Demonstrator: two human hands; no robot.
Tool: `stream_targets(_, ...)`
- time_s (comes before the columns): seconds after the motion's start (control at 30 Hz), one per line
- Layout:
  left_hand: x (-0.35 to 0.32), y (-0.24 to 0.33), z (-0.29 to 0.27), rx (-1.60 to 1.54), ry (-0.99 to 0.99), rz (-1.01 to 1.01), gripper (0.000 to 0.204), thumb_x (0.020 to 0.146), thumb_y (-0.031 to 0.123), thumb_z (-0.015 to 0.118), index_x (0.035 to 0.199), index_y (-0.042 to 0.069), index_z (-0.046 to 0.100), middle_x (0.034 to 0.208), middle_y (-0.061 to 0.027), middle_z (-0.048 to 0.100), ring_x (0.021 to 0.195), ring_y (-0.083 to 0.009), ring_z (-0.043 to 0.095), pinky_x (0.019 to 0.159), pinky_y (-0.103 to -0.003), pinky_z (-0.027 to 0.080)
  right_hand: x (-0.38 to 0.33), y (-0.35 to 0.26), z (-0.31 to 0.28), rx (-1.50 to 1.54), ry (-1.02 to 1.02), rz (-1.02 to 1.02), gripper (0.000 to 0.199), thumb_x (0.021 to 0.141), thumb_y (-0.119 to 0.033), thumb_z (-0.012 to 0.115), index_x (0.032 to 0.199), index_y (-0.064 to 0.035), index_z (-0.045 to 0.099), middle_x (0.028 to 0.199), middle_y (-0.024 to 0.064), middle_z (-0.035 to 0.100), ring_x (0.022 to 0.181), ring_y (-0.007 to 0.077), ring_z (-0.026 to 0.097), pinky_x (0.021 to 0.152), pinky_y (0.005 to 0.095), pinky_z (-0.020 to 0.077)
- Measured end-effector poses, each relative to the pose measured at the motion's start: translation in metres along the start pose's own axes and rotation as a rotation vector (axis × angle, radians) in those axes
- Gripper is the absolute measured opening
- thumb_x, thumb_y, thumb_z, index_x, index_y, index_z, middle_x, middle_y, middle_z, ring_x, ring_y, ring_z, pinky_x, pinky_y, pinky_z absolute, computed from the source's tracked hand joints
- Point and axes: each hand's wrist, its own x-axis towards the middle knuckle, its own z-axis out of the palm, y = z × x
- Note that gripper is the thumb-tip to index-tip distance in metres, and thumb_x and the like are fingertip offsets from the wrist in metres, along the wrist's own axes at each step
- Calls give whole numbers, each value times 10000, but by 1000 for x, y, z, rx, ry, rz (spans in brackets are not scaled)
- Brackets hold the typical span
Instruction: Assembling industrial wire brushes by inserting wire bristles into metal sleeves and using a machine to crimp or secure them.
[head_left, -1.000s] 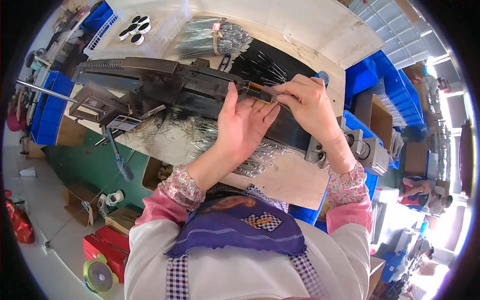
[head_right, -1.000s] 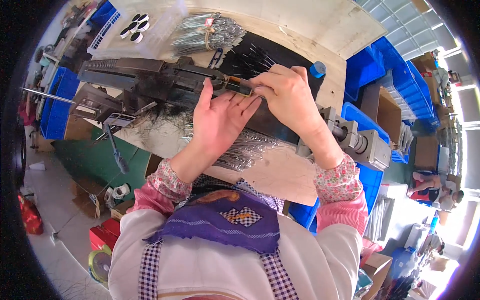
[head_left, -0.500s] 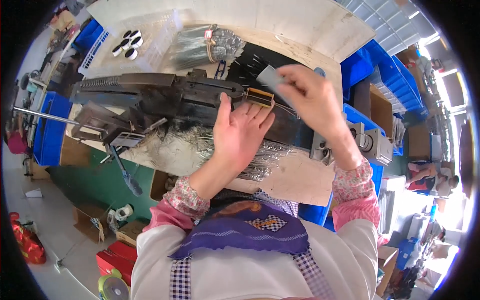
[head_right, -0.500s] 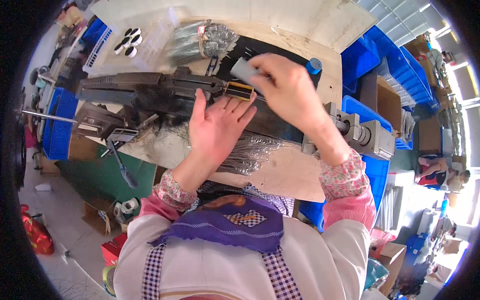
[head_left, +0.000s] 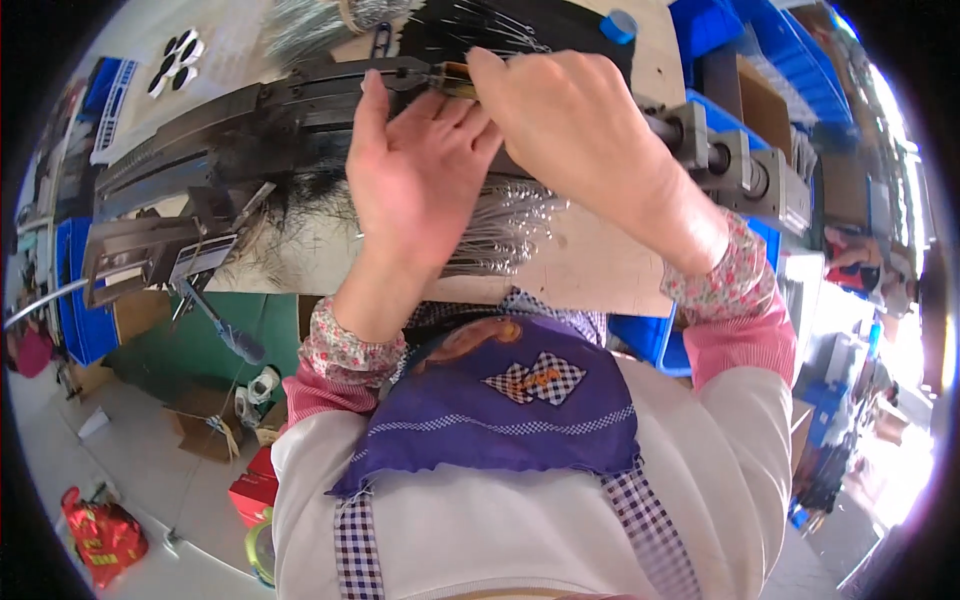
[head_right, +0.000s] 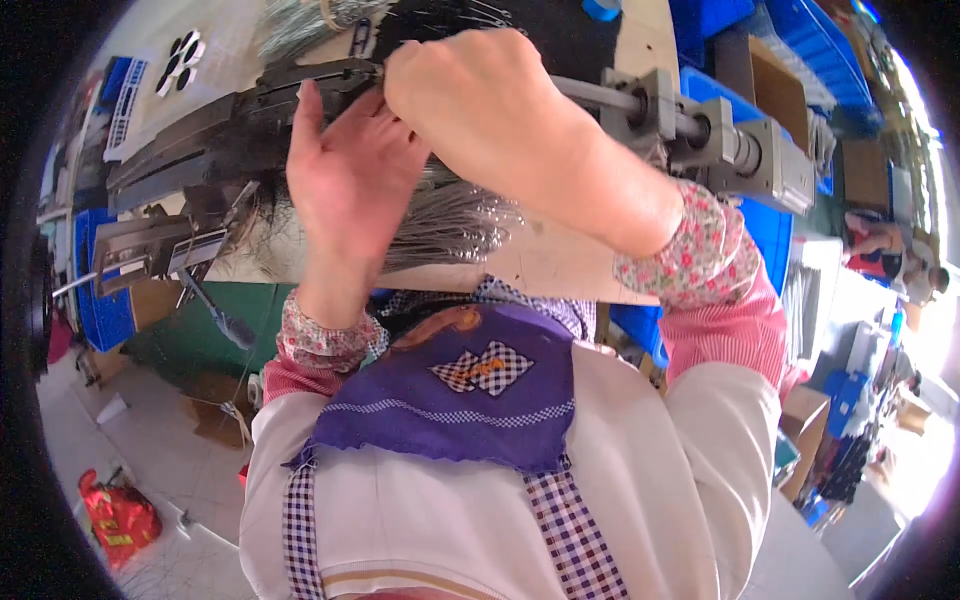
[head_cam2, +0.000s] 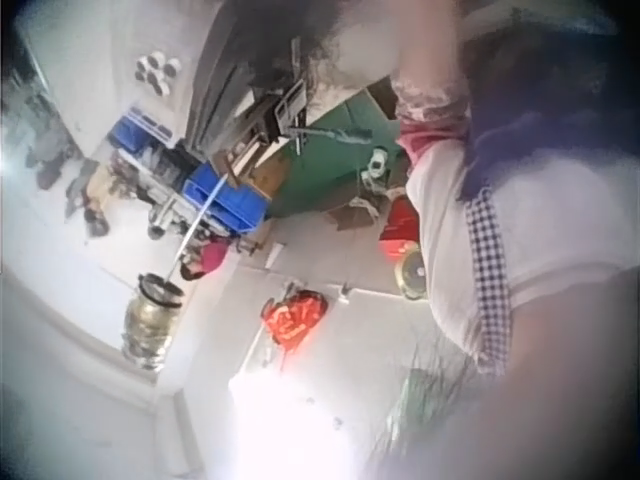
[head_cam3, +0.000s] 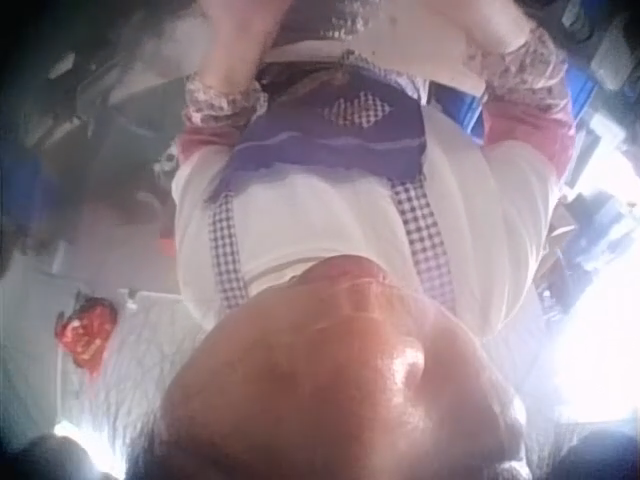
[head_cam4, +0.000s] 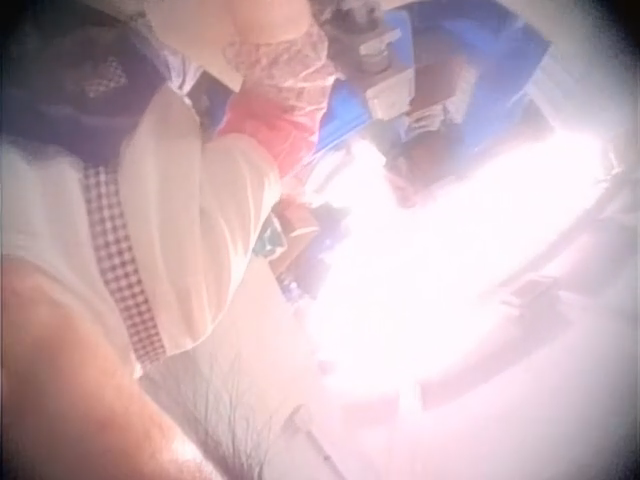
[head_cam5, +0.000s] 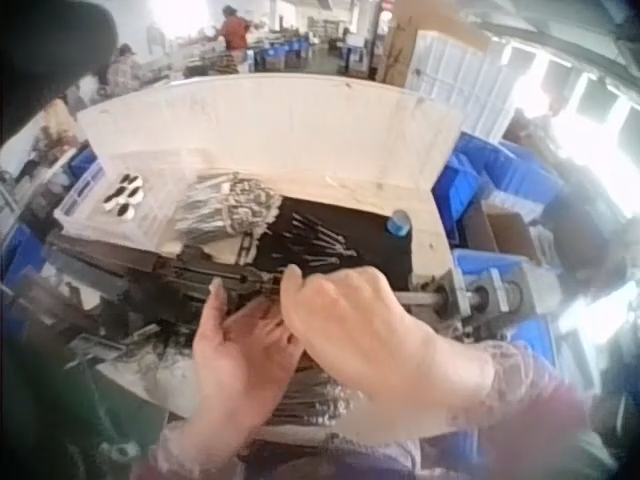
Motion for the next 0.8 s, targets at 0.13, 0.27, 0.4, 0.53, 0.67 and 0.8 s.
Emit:
stream_targets(0.13,8,-4,-19,153,-9,-12,377,981,374,467,1110,26,538,1107,-85,574,1078,-210,517,1022,-362,357,-24,6,4,133,51,62,216,752,-43,600,943,1,510,667,145,611,652,337,648,538,392,509)
stream_targets(0.27,1,-39,-29,116,68,25,330,941,316,572,1092,25,536,1168,-127,563,1154,-273,505,1034,-403,350,-106,1,10,562,-144,223,198,842,-71,594,1030,-46,533,853,139,629,769,335,643,659,425,506)
stream_targets(0.4,-7,-68,-24,323,221,-143,554,942,294,562,1339,-42,373,1405,-216,383,1334,-345,371,1144,-421,231,-168,-15,68,454,-220,251,224,774,-74,651,982,-61,569,848,120,619,773,315,635,662,394,512)
stream_targets(0.53,-56,-43,-34,355,-284,-151,551,1011,266,331,1440,-70,246,1479,-282,287,1363,-408,329,1144,-501,250,-176,-15,94,407,-118,150,275,722,-79,674,979,-62,579,855,105,616,766,313,628,654,381,513)
stream_targets(0.67,-123,31,-90,1905,347,537,621,859,166,640,1410,-4,410,1366,-252,481,1169,-363,559,996,-470,417,-191,2,89,519,-108,120,291,713,-27,663,988,-40,569,855,118,613,754,311,627,647,381,513)
stream_targets(0.8,-179,162,-208,2923,1217,813,828,835,312,646,1508,109,207,1453,-280,339,1304,-432,403,988,-581,395,-214,6,66,743,-67,497,200,813,-23,648,991,-36,557,857,95,577,734,192,604,655,313,496)
